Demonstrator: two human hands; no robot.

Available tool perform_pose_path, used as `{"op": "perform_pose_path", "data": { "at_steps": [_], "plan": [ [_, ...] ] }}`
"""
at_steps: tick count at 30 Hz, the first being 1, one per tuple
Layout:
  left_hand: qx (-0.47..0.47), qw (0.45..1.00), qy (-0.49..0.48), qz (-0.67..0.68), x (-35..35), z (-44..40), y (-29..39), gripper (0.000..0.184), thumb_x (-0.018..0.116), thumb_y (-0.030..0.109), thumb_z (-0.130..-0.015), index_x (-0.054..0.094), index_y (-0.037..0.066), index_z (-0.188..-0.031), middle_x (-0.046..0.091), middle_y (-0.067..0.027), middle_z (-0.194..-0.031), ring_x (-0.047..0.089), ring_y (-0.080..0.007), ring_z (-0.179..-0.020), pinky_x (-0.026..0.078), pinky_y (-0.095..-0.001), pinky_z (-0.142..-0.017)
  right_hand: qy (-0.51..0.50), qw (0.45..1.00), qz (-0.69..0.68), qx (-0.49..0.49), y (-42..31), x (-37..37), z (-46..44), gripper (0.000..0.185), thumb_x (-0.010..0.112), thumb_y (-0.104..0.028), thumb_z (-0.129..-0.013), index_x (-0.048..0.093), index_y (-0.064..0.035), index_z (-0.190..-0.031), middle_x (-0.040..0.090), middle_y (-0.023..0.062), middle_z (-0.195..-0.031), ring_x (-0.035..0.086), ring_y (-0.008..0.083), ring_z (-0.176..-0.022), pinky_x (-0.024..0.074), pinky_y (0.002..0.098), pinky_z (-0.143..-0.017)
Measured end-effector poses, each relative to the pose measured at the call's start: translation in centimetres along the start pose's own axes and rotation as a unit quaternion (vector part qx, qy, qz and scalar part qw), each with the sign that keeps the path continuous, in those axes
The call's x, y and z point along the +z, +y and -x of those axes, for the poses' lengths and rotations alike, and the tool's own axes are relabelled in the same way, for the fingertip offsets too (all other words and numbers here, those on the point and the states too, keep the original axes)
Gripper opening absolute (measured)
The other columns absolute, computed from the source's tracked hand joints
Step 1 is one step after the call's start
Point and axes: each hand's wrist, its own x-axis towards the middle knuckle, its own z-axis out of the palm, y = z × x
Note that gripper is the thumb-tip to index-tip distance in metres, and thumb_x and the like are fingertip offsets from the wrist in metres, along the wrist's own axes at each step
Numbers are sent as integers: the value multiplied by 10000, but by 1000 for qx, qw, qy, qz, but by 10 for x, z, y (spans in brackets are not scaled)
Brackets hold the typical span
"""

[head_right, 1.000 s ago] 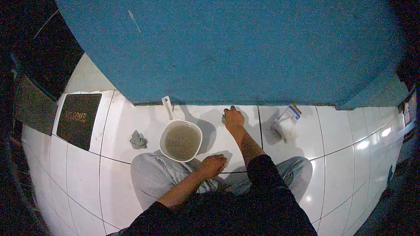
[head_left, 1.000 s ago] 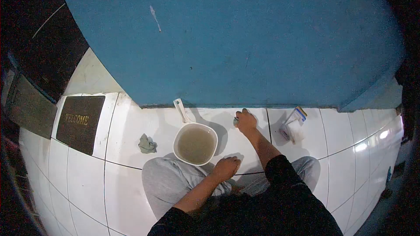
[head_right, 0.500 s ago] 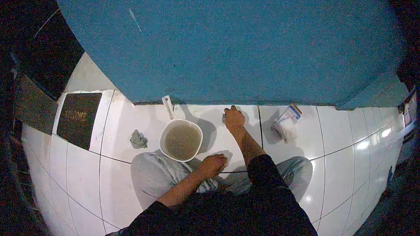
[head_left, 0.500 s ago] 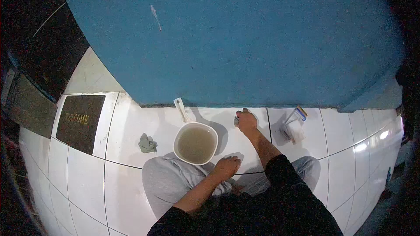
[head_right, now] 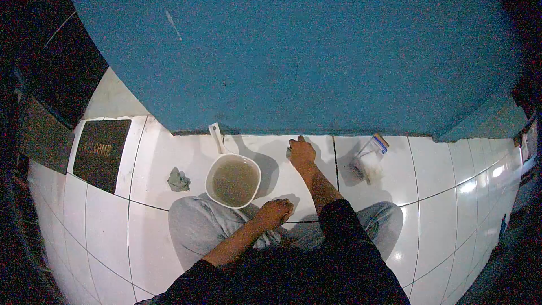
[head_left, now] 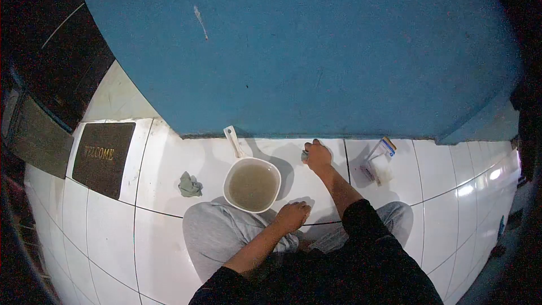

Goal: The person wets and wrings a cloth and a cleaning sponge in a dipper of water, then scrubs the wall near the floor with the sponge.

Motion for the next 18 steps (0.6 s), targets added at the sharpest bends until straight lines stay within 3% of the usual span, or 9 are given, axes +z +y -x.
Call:
{"op": "perform_pose_path", "data": {
  "at_steps": [5,8,14,18],
  "plan": [
    [26,997,69,19,3,1,-1,196,443,176,-788,504,29,-902,540,-142,-927,547,-304,-839,458,-421,-682,-23,1000,-13,16,-3,-4,1,341,713,-233,-573,549,-119,-850,501,83,-932,567,267,-815,481,364,-673],
    [3,1000,15,4,1,-2,0,184,437,172,-793,507,24,-875,538,-149,-903,551,-310,-812,461,-428,-662,-37,999,-22,12,0,0,-1,372,710,-234,-583,540,-129,-897,498,83,-945,563,266,-831,479,367,-681],
    [28,999,44,16,-8,0,1,173,443,159,-782,513,19,-854,532,-151,-843,557,-314,-767,463,-433,-642,-22,999,5,-49,-1,-11,11,363,643,-186,-664,499,-157,-996,486,106,-951,557,286,-838,483,366,-679],
    [9,1000,28,-4,-9,-2,4,169,454,150,-770,516,16,-853,535,-149,-843,556,-312,-773,462,-427,-646,-32,998,14,-61,-3,-7,30,297,574,-142,-689,516,-162,-979,471,124,-992,552,314,-820,492,397,-633]
  ]
}}
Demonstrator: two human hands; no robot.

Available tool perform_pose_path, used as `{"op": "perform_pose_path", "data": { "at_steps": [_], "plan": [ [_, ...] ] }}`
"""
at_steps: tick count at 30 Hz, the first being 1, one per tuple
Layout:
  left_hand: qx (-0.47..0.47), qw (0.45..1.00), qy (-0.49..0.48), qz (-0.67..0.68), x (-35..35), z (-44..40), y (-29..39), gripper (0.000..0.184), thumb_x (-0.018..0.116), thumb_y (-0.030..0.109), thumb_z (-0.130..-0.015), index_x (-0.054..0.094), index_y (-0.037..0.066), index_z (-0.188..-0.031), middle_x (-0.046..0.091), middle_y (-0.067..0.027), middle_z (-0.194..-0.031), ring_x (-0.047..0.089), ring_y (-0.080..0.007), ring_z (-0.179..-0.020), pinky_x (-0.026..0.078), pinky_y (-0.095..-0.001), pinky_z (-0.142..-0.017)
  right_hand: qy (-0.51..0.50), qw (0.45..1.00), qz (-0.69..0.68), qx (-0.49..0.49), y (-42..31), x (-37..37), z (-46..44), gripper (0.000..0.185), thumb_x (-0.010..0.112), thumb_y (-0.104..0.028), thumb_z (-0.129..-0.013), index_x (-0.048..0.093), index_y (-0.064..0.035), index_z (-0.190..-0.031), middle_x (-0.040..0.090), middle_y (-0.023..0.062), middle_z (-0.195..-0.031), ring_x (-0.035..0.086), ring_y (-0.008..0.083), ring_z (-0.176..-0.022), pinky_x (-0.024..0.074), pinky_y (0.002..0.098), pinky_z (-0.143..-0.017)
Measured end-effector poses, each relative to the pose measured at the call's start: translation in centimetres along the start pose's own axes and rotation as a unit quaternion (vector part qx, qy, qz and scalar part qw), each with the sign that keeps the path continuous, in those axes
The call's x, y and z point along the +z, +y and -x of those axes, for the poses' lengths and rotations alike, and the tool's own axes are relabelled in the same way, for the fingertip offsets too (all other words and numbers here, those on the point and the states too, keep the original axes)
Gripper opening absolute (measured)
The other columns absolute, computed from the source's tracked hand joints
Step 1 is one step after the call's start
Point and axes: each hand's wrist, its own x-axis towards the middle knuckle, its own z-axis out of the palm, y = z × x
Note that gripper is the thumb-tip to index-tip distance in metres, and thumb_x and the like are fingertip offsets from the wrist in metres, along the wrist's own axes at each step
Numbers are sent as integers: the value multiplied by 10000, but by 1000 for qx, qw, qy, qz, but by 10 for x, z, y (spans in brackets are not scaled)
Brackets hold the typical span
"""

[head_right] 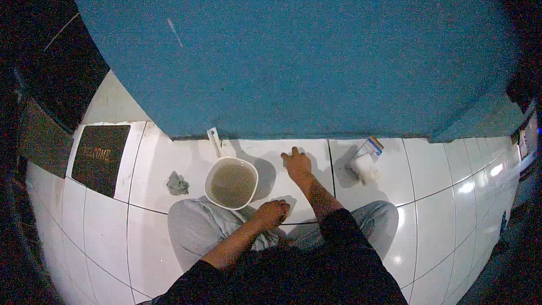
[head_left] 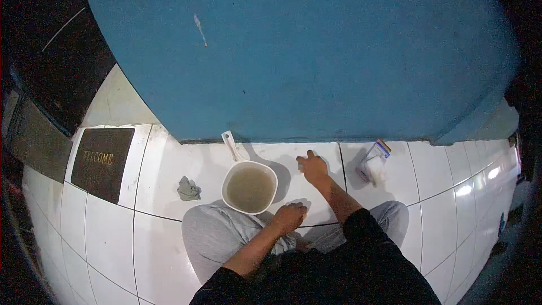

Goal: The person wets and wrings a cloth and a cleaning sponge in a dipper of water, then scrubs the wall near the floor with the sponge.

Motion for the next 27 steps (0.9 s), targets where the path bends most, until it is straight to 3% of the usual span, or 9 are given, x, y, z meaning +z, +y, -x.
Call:
{"op": "perform_pose_path", "data": {
  "at_steps": [6,7,10,14,17,19,23,25,27],
  "plan": [
    [-7,1000,13,-13,-12,3,7,112,482,113,-725,518,22,-778,538,-140,-818,552,-300,-775,456,-408,-658,13,996,8,-82,5,1,56,275,551,-72,-679,560,-163,-939,455,138,-930,513,318,-819,450,400,-675],
    [-2,1000,26,-2,-15,5,8,101,486,111,-718,516,24,-759,536,-136,-806,550,-299,-770,454,-408,-658,-46,996,-24,-73,10,3,60,316,590,-140,-671,563,-159,-985,460,145,-993,480,332,-919,418,408,-758],
    [-7,999,32,14,-12,8,10,90,491,112,-708,516,30,-734,530,-131,-788,545,-297,-765,450,-411,-656,3,989,-64,-136,19,1,76,394,627,-266,-667,549,-151,-1036,449,158,-1080,427,346,-1016,389,418,-823],
    [-10,999,30,31,-10,7,7,88,500,117,-703,516,35,-729,524,-128,-779,539,-299,-769,446,-413,-654,77,985,-106,-112,7,-10,82,541,659,-382,-638,506,-144,-1100,403,189,-1154,383,378,-1060,369,441,-855],
    [8,997,70,35,-12,10,9,81,503,112,-699,515,36,-725,522,-128,-778,536,-301,-773,445,-415,-649,103,993,-62,-3,-14,-24,87,637,673,-435,-611,461,-170,-1150,365,171,-1173,402,374,-1034,457,442,-762],
    [9,997,65,35,-8,8,6,83,504,112,-697,515,36,-729,522,-128,-777,536,-300,-771,447,-413,-644,57,996,-46,58,-22,-28,86,608,667,-419,-625,460,-158,-1134,379,175,-1140,431,369,-1008,486,426,-705],
    [10,999,45,0,-3,7,2,92,503,114,-698,514,36,-744,522,-126,-776,539,-299,-759,454,-406,-628,77,996,-36,42,-17,-6,81,481,655,-344,-656,496,-121,-1051,404,166,-1085,463,362,-960,502,413,-646],
    [12,999,43,-4,-6,8,3,94,502,115,-702,516,36,-751,522,-127,-777,541,-300,-754,456,-404,-626,68,996,-46,29,-11,2,80,348,650,-180,-655,513,-97,-963,427,182,-975,479,353,-882,466,420,-662],
    [12,999,39,-3,-9,8,7,95,500,115,-707,517,36,-758,522,-129,-779,543,-302,-749,458,-402,-624,91,995,-49,-11,-1,14,74,277,626,-137,-646,533,-94,-904,454,163,-935,493,335,-853,466,400,-653]
  ]
}}
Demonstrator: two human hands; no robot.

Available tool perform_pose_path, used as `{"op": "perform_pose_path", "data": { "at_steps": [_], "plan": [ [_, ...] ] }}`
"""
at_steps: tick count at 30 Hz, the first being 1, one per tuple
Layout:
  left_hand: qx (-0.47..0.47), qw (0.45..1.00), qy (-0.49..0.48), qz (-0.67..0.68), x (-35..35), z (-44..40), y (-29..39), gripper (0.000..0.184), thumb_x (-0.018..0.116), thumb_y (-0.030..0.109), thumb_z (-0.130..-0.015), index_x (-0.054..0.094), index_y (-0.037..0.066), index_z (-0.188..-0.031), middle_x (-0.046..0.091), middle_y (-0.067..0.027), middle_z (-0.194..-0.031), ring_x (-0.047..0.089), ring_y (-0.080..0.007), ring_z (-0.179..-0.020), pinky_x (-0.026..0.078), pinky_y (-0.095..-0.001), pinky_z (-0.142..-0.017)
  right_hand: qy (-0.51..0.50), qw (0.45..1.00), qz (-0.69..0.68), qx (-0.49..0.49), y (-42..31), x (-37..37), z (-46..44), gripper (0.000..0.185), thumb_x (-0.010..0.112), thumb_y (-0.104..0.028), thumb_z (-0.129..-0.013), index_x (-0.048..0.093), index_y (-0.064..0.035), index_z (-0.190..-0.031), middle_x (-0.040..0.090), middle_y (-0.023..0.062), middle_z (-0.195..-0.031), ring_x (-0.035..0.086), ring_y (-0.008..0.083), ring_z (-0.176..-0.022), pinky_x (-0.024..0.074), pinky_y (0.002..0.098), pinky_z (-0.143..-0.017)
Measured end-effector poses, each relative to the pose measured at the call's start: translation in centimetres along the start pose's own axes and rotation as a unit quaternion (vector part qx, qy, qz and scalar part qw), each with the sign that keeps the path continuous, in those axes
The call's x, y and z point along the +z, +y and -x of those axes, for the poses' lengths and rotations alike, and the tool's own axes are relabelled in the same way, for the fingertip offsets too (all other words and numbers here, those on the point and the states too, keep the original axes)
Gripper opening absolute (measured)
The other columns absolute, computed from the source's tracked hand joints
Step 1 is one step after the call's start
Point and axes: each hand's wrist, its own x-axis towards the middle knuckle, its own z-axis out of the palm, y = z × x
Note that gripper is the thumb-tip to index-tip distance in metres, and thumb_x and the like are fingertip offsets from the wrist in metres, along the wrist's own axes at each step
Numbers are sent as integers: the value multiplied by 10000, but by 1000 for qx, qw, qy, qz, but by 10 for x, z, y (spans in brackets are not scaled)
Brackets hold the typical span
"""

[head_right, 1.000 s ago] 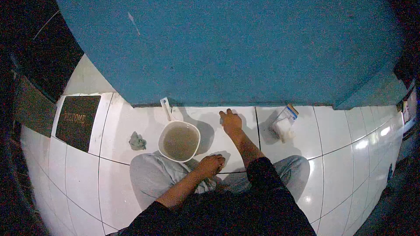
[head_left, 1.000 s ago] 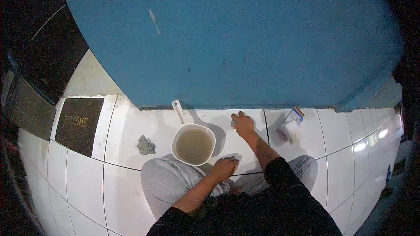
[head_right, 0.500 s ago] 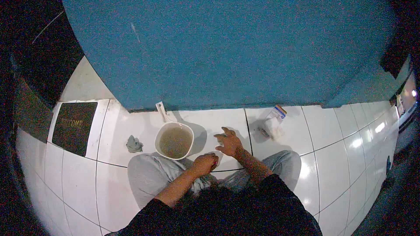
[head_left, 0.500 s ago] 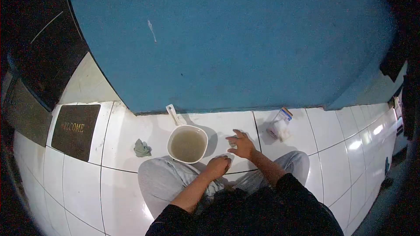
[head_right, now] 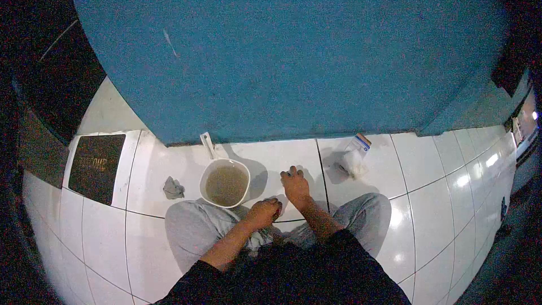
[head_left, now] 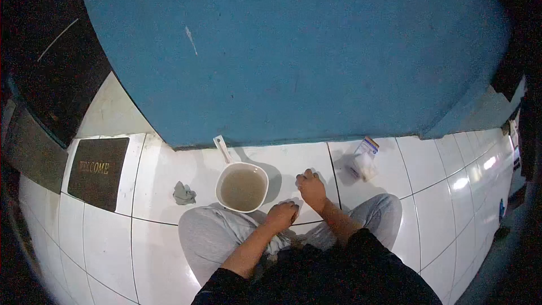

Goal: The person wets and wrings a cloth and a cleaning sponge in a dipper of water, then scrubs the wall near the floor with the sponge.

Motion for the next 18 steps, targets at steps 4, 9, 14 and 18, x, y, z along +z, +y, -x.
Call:
{"op": "perform_pose_path", "data": {
  "at_steps": [4,9,14,18],
  "plan": [
    [-3,1000,-4,4,-3,-2,3,115,504,118,-713,523,33,-788,530,-133,-804,548,-307,-754,459,-404,-631,41,993,-40,-106,9,7,-16,140,562,-48,-615,571,-89,-749,511,109,-818,521,291,-773,457,373,-632],
    [-29,996,-75,-27,10,-7,-3,147,487,108,-724,518,10,-829,545,-132,-842,559,-296,-794,469,-397,-667,68,992,-45,-91,6,19,-74,129,552,-46,-616,583,-95,-731,528,103,-827,532,295,-742,454,385,-643],
    [5,1000,-10,15,21,-5,-10,157,447,149,-750,491,18,-824,518,-156,-802,545,-311,-770,459,-420,-654,85,993,-31,-72,-1,20,-129,119,565,-74,-635,598,-109,-744,538,116,-850,542,299,-771,456,395,-676],
    [11,999,-45,8,16,-6,-9,156,443,147,-760,486,9,-819,518,-174,-796,543,-321,-769,456,-426,-665,81,996,-45,-7,2,32,-135,131,597,-122,-646,599,-111,-777,543,117,-880,545,296,-794,458,397,-695]
  ]
}}
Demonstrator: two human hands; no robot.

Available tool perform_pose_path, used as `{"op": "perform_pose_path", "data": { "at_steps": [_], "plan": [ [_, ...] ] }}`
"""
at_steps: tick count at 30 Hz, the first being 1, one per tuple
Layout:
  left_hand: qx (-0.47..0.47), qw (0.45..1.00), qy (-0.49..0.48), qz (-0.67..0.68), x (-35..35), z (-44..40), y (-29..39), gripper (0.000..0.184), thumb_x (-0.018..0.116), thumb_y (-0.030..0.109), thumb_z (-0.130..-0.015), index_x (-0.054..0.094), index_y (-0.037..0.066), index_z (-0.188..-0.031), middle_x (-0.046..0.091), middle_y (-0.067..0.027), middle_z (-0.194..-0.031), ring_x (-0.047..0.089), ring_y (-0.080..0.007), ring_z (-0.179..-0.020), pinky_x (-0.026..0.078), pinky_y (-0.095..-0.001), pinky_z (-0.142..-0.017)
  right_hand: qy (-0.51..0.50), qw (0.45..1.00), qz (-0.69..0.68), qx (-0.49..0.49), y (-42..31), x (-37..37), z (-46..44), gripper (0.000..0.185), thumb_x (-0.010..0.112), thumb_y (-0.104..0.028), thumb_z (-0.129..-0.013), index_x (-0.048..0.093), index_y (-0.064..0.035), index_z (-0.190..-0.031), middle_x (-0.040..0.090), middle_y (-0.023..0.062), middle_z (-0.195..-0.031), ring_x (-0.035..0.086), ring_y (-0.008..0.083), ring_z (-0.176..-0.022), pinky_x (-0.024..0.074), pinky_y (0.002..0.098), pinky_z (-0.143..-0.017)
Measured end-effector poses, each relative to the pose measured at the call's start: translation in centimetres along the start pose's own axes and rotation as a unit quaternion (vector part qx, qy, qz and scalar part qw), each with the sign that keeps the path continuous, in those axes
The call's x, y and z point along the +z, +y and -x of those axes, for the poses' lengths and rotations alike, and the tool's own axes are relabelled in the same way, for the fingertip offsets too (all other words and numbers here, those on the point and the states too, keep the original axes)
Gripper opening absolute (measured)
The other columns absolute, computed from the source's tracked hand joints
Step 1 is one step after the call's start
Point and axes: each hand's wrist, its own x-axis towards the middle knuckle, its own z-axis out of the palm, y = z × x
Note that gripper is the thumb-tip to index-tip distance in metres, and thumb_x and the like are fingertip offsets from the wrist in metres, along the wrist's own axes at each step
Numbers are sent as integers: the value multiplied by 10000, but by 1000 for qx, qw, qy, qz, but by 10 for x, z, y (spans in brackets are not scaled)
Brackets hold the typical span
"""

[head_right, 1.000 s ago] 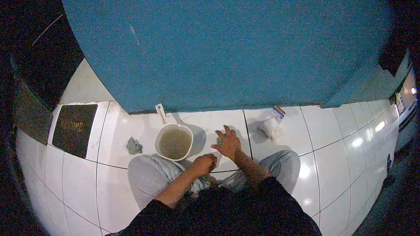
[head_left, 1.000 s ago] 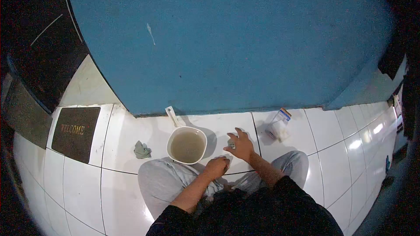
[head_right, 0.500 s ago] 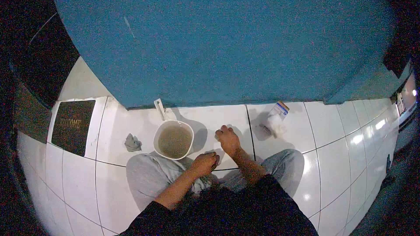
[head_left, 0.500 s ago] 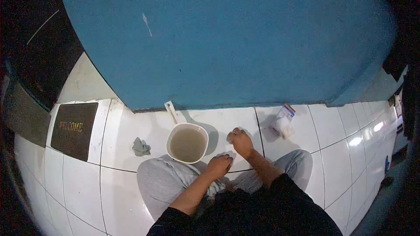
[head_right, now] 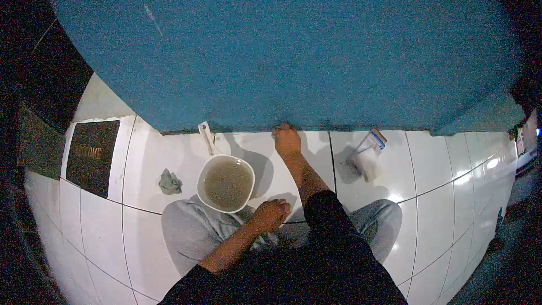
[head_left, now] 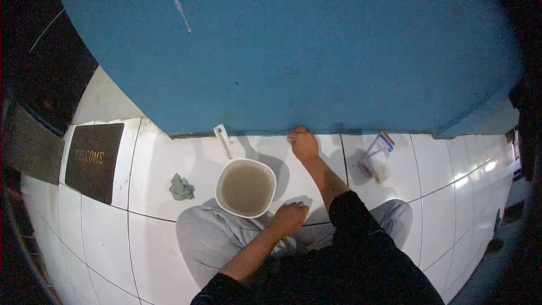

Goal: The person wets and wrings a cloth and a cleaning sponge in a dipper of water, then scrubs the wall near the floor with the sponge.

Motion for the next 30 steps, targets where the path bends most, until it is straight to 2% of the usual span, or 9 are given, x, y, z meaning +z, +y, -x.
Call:
{"op": "perform_pose_path", "data": {
  "at_steps": [2,5,8,10,15,21,22,27,30],
  "plan": [
    [-7,998,54,22,5,-1,-1,152,468,143,-743,483,11,-818,517,-169,-810,542,-323,-772,460,-420,-666,-4,999,19,-28,2,-5,0,147,609,-139,-645,599,-115,-790,544,113,-895,545,295,-801,458,397,-699],
    [-28,1000,5,11,-7,0,2,173,442,160,-776,509,19,-851,541,-142,-862,564,-307,-789,464,-416,-675,-106,994,-14,24,-7,-20,17,196,640,-167,-620,599,-123,-807,536,104,-898,545,285,-804,462,390,-696],
    [-30,1000,0,10,-10,1,3,167,436,154,-776,514,25,-847,541,-139,-867,563,-302,-773,463,-422,-662,-91,995,26,-13,-4,-29,54,200,653,-166,-604,593,-117,-788,527,105,-860,545,287,-778,465,381,-688],
    [-36,999,9,-4,-11,4,6,156,443,147,-770,520,26,-833,543,-136,-857,562,-299,-769,465,-418,-652,-96,991,36,-88,-5,-40,81,130,587,-148,-655,575,-89,-771,528,103,-829,540,300,-745,474,381,-600],
    [-35,999,21,-31,-20,8,13,126,470,124,-743,533,25,-785,552,-127,-819,561,-290,-765,469,-406,-642,-106,983,-19,-146,-10,-52,140,124,584,-137,-652,574,-112,-772,512,94,-802,530,278,-763,470,378,-608],
    [-43,999,24,-15,-22,7,14,138,490,138,-730,548,32,-797,558,-136,-823,559,-295,-765,467,-409,-641,-62,985,-54,-153,2,-23,109,87,589,-132,-653,577,-114,-737,504,87,-783,529,274,-759,469,364,-625],
    [-44,999,23,-12,-16,5,11,150,486,147,-737,546,33,-815,555,-138,-830,558,-299,-764,464,-412,-644,-59,990,-34,-121,-9,-32,98,101,601,-121,-632,594,-95,-729,538,60,-741,534,227,-796,430,341,-709],
    [-42,999,-5,-3,0,3,0,177,466,175,-763,528,30,-843,546,-143,-839,554,-309,-762,453,-419,-668,-45,997,30,-58,-11,-5,30,86,599,-139,-635,606,-115,-717,540,66,-755,556,224,-750,447,333,-665],
    [-3,998,64,17,1,3,-4,186,453,185,-776,514,22,-842,541,-148,-827,556,-309,-758,450,-424,-665,-9,999,33,-11,-14,6,6,83,602,-139,-631,609,-124,-713,539,74,-777,562,229,-726,457,341,-647]
  ]
}}
